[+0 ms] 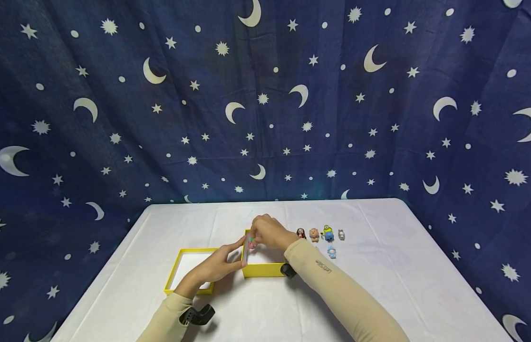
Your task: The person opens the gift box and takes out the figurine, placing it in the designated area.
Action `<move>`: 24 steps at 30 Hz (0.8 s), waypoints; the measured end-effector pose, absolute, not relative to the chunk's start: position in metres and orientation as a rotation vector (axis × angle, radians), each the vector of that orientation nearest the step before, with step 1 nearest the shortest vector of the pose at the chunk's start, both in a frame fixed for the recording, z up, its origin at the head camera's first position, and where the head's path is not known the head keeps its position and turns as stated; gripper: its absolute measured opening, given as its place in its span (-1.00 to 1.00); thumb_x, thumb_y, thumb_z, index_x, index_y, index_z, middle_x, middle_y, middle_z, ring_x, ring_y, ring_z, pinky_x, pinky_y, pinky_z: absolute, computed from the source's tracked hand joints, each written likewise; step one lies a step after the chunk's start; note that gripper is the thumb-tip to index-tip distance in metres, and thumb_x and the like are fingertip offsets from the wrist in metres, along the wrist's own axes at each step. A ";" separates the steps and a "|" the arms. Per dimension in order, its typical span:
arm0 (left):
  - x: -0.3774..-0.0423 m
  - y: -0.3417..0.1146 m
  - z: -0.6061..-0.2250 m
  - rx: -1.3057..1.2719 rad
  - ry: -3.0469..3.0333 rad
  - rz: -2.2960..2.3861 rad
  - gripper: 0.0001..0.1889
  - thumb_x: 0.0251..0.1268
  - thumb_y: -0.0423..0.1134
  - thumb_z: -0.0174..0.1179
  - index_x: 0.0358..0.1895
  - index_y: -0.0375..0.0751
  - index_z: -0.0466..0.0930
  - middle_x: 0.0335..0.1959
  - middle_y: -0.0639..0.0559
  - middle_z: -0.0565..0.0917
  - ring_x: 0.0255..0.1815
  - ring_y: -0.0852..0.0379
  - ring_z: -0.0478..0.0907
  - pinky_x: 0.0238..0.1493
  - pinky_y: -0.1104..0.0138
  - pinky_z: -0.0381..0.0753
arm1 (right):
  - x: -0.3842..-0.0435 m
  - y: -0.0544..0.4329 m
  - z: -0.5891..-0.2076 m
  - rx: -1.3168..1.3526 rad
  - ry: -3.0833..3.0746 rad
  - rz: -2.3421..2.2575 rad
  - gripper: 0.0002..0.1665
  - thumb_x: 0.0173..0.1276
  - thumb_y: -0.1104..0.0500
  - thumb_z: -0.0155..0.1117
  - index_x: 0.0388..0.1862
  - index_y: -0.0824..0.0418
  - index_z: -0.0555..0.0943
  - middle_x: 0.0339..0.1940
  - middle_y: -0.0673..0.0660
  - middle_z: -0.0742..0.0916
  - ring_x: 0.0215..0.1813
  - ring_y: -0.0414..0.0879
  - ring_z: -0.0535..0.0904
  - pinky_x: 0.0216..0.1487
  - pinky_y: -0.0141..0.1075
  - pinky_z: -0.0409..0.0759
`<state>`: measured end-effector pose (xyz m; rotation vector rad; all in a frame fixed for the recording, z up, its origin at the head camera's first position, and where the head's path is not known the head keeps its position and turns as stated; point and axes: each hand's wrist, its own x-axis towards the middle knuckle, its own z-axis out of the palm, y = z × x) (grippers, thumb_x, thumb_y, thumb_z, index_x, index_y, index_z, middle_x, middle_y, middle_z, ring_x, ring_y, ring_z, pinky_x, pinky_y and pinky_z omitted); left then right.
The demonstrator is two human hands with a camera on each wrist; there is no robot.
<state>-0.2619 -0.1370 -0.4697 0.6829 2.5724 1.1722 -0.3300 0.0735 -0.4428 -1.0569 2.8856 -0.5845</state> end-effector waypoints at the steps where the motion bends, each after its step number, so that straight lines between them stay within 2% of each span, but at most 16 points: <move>1: -0.262 -0.137 -0.470 0.682 2.571 1.172 -0.19 0.47 -0.08 0.22 0.63 -0.18 0.02 0.60 -0.30 0.18 0.62 -0.30 0.09 0.56 -0.23 0.14 | -0.330 0.075 -0.443 -1.072 2.888 -0.599 -0.95 0.25 0.23 0.49 -0.32 0.16 0.77 0.24 0.27 0.68 0.32 0.25 0.52 0.36 0.16 0.51; 5: -0.262 -0.137 -0.469 0.676 2.568 1.173 -0.19 0.47 -0.08 0.22 0.63 -0.17 0.01 0.61 -0.26 0.16 0.63 -0.29 0.07 0.57 -0.22 0.12 | -0.332 0.079 -0.444 -1.076 2.887 -0.669 -0.94 0.26 0.27 0.46 -0.37 0.13 0.73 0.11 0.20 0.73 0.23 0.17 0.55 0.34 0.08 0.53; 8: -0.262 -0.137 -0.470 0.681 2.569 1.170 -0.19 0.47 -0.09 0.22 0.63 -0.16 0.01 0.62 -0.24 0.15 0.64 -0.28 0.06 0.57 -0.22 0.13 | -0.333 0.082 -0.444 -1.034 2.884 -0.734 -0.93 0.28 0.22 0.44 -0.38 0.10 0.70 0.01 0.12 0.77 0.15 0.09 0.59 0.28 0.00 0.56; 11: -0.262 -0.138 -0.471 0.696 2.572 1.173 -0.19 0.47 -0.11 0.22 0.63 -0.17 0.01 0.62 -0.23 0.15 0.64 -0.27 0.07 0.57 -0.20 0.14 | -0.334 0.085 -0.443 -0.972 2.882 -0.796 -0.94 0.29 0.17 0.43 -0.37 0.09 0.70 -0.14 0.05 0.78 -0.01 -0.03 0.61 0.10 -0.09 0.62; 16: -0.261 -0.137 -0.471 0.714 2.576 1.172 -0.20 0.47 -0.12 0.22 0.62 -0.22 0.02 0.62 -0.18 0.16 0.63 -0.25 0.08 0.57 -0.19 0.13 | -0.335 0.091 -0.441 -0.891 2.883 -0.891 -0.88 0.30 0.11 0.44 -0.38 0.08 0.67 -0.32 -0.03 0.73 -0.26 -0.18 0.49 -0.23 -0.30 0.49; 21: -0.261 -0.136 -0.470 0.695 2.577 1.164 -0.20 0.47 -0.10 0.22 0.63 -0.16 0.02 0.63 -0.14 0.16 0.64 -0.25 0.07 0.58 -0.20 0.12 | -0.336 0.099 -0.439 -0.881 2.846 -1.030 -0.84 0.32 0.14 0.44 -0.39 0.10 0.62 -0.33 -0.02 0.72 -0.45 -0.22 0.44 -0.41 -0.40 0.43; 24: -0.261 -0.135 -0.470 0.694 2.580 1.166 -0.20 0.46 -0.11 0.23 0.63 -0.16 0.03 0.63 -0.14 0.16 0.64 -0.25 0.07 0.58 -0.19 0.12 | -0.338 0.103 -0.439 -0.864 2.833 -1.067 -0.91 0.38 0.20 0.38 -0.30 0.13 0.62 -0.30 0.03 0.73 -0.45 -0.22 0.48 -0.40 -0.41 0.48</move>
